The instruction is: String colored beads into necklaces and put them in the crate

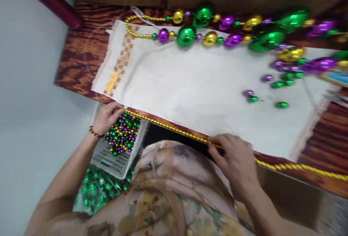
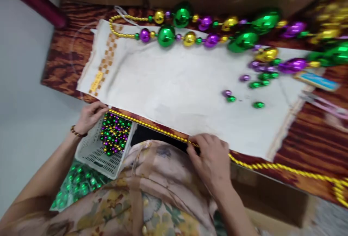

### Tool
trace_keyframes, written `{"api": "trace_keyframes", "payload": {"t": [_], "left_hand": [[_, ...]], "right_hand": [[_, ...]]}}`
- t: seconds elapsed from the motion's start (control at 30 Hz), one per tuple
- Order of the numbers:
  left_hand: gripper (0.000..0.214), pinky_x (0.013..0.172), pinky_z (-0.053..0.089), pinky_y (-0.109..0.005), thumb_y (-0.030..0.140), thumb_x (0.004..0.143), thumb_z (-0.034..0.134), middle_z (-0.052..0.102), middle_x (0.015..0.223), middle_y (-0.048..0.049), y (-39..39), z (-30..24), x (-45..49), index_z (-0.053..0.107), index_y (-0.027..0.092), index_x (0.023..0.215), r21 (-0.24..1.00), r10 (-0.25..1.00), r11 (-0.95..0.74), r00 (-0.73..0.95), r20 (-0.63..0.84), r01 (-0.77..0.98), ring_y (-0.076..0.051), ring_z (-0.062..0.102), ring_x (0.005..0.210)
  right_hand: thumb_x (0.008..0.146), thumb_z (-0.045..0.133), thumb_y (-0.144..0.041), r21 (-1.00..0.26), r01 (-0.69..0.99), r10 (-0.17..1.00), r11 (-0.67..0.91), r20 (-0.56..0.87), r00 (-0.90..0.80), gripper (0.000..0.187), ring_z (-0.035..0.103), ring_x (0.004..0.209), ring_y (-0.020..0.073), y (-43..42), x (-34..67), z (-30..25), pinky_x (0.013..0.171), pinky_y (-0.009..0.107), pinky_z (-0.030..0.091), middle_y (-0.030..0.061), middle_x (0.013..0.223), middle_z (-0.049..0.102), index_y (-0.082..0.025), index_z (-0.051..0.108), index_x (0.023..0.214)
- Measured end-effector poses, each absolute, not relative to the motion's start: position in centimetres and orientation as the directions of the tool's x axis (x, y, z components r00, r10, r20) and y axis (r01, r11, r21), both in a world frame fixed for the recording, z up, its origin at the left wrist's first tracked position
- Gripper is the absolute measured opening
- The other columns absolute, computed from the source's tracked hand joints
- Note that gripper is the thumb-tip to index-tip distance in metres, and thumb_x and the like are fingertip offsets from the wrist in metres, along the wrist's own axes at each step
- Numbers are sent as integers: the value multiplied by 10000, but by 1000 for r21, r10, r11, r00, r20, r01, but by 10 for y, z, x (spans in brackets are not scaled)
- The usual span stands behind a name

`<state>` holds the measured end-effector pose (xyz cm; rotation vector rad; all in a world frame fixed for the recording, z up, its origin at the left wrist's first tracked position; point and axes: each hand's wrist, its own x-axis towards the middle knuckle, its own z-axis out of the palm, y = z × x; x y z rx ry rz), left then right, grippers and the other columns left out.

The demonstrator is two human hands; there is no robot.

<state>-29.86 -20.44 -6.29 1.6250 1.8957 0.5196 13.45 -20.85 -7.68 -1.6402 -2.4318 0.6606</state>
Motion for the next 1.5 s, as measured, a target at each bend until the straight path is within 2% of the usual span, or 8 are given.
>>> {"api": "trace_keyframes", "payload": {"t": [0.23, 0.67, 0.83, 1.13, 1.2, 1.3, 1.4, 1.5], "left_hand": [[242, 529, 291, -206, 387, 915, 615, 415, 543, 70, -205, -64, -301, 619, 161, 830, 672, 968, 227, -84, -239, 705, -77, 344, 508], [222, 561, 382, -213, 376, 900, 634, 621, 655, 12, -204, -42, -296, 655, 167, 826, 628, 988, 139, -62, -142, 766, -95, 506, 567], [163, 558, 374, -210, 352, 878, 659, 603, 636, 37, -165, -20, -282, 671, 191, 862, 440, 993, -89, 43, 114, 893, -87, 500, 545], [210, 838, 470, -400, 306, 956, 519, 677, 985, -124, -109, -37, -230, 672, 163, 966, 51, 949, -312, 309, 58, 949, -261, 595, 931], [241, 983, 443, -487, 313, 963, 514, 670, 1120, -151, -116, -33, -186, 663, 166, 1082, 191, 926, -370, 345, 153, 909, -305, 570, 1107], [295, 1045, 449, -470, 319, 1005, 433, 666, 1171, -137, -125, -30, -100, 622, 180, 1184, 613, 845, -481, 517, 135, 627, -268, 562, 1201], [303, 881, 524, -336, 355, 1023, 410, 696, 1007, -85, -118, -31, -29, 632, 179, 1131, 912, 706, -269, 708, -33, 311, -185, 644, 972], [271, 664, 477, -227, 336, 1001, 461, 654, 816, -21, -98, -33, 0, 653, 148, 1041, 978, 604, -16, 781, -158, 209, -107, 591, 704]], "right_hand": [[946, 452, -363, -418, 843, 892, 339, -141, -429, 246, 584, 810, 310, -205, 137, -83, 698, 409, 321, 74, 884, 687, -233, 648, 875], [858, 521, -355, -573, 811, 928, 115, -230, -294, 180, 617, 766, 260, -199, 133, -68, 754, 399, 392, 57, 795, 713, -235, 651, 827], [847, 503, -325, -742, 645, 907, -183, -381, -181, 146, 561, 649, 165, -186, 145, -52, 613, 277, 407, 14, 726, 638, -206, 589, 840], [835, 503, -268, -833, 544, 917, -97, -288, -277, 143, 458, 581, 116, -154, 165, -36, 556, 238, 344, -22, 646, 558, -183, 617, 849], [843, 510, -259, -850, 523, 915, -63, -258, -310, 141, 465, 586, 112, -148, 167, -30, 553, 230, 346, -21, 649, 563, -178, 624, 864], [854, 513, -242, -863, 505, 909, -14, -221, -352, 134, 459, 567, 102, -141, 171, -17, 548, 221, 356, -26, 637, 564, -173, 625, 876], [862, 515, -247, -870, 492, 911, 14, -192, -366, 134, 484, 566, 103, -136, 181, -7, 549, 218, 380, -12, 663, 613, -170, 624, 873], [874, 524, -267, -869, 495, 917, 19, -183, -355, 145, 518, 573, 106, -134, 193, -1, 539, 217, 396, 13, 728, 671, -167, 627, 892]]}}
